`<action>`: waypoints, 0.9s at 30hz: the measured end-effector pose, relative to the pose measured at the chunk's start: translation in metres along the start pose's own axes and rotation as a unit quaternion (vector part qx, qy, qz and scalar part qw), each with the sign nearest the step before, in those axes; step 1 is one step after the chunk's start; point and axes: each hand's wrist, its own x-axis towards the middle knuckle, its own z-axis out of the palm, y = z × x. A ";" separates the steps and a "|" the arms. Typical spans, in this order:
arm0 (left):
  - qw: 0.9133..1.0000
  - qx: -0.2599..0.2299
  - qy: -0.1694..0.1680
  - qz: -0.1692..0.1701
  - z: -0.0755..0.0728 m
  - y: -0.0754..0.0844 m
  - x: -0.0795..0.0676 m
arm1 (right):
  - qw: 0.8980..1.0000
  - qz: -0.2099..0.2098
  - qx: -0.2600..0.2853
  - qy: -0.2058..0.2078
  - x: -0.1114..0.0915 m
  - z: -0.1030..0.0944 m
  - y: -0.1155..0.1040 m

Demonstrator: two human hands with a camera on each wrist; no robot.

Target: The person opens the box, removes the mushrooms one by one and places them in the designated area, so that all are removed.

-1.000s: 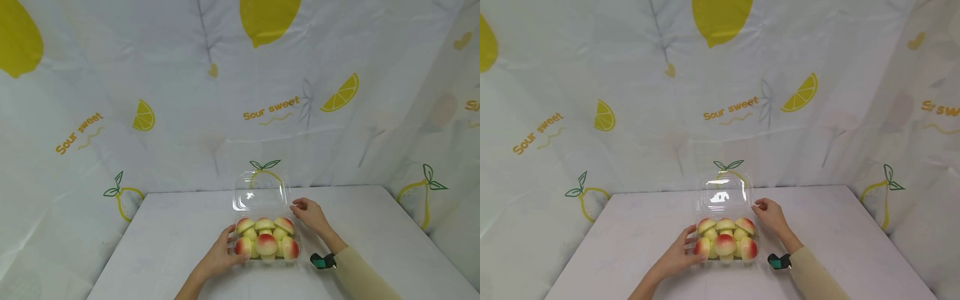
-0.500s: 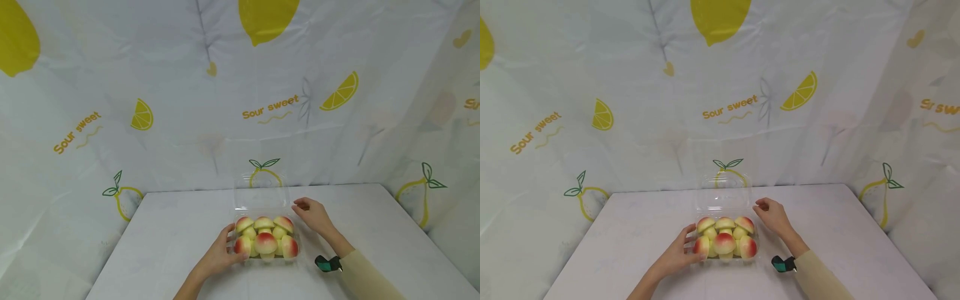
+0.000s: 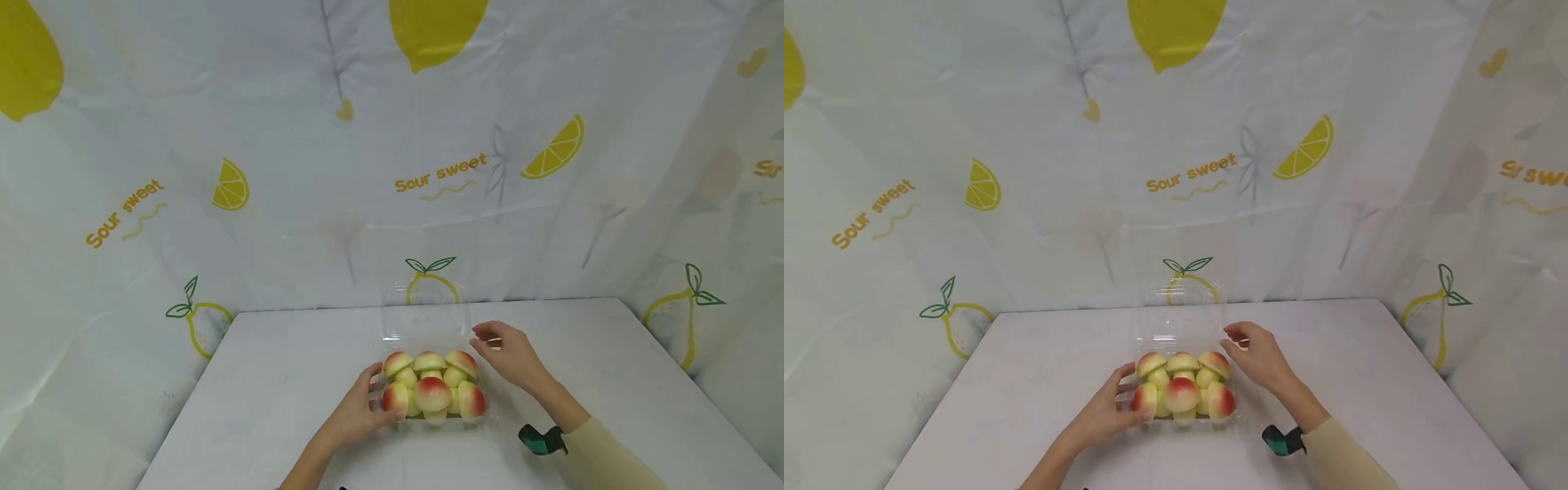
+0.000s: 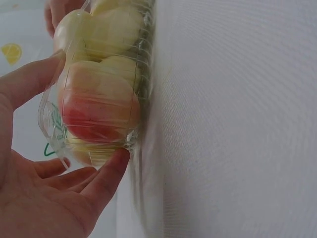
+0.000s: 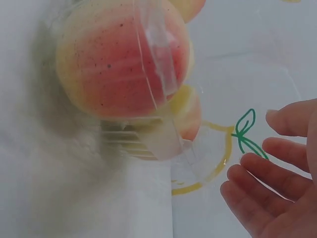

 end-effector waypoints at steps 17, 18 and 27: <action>1.000 -0.002 -0.005 0.004 0.001 0.000 0.000 | 0.994 -0.095 0.007 -0.057 -0.019 0.004 -0.028; 1.000 -0.004 -0.006 0.002 0.001 0.000 0.000 | 0.993 -0.098 0.012 -0.062 -0.020 0.005 -0.028; 1.000 -0.013 -0.007 -0.003 0.001 0.000 0.000 | 0.988 -0.104 0.020 -0.110 -0.026 0.013 -0.034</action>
